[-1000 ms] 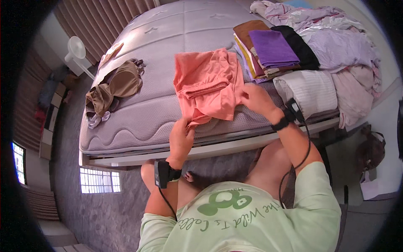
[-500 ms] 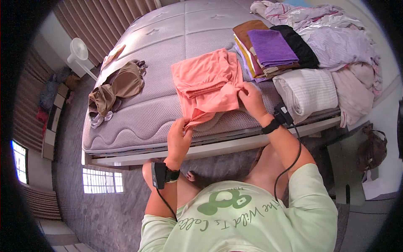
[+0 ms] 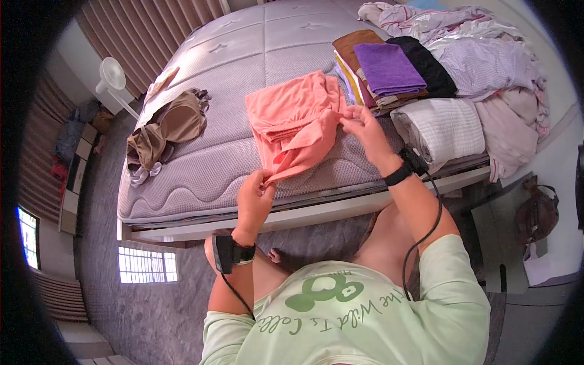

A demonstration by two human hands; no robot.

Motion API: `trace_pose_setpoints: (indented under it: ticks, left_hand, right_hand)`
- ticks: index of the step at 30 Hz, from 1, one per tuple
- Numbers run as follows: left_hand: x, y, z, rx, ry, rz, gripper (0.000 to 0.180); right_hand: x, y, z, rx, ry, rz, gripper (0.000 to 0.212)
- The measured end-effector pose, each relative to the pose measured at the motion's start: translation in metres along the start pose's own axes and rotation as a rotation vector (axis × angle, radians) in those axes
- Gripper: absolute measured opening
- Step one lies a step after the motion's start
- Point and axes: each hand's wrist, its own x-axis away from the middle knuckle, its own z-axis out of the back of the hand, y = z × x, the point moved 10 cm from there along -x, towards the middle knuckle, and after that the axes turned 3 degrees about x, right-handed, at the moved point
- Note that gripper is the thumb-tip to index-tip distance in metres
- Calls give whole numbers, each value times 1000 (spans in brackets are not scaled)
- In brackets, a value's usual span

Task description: Fold a pink dress or piece of clothing on a bed.

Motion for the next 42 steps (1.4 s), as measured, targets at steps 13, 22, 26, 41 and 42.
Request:
trace_pose_setpoints:
  ticks: [13, 22, 26, 41, 42]
  left_hand:
    - [6, 4, -7, 23, -41, -10, 18]
    - [19, 21, -6, -215, -19, -257, 21]
    - [27, 24, -13, -246, -59, -281, 23]
    - [30, 32, -15, -285, -43, -268, 25]
    - [30, 34, -17, -299, -62, -276, 23]
  right_hand:
    - [8, 22, -26, 414, -132, 103, 53]
    - [70, 3, 26, 272, -213, -194, 39]
    - [79, -39, 25, 776, -63, 241, 35]
    - [74, -60, -19, 753, -269, 478, 9]
    - [76, -68, -13, 757, -267, 475, 9]
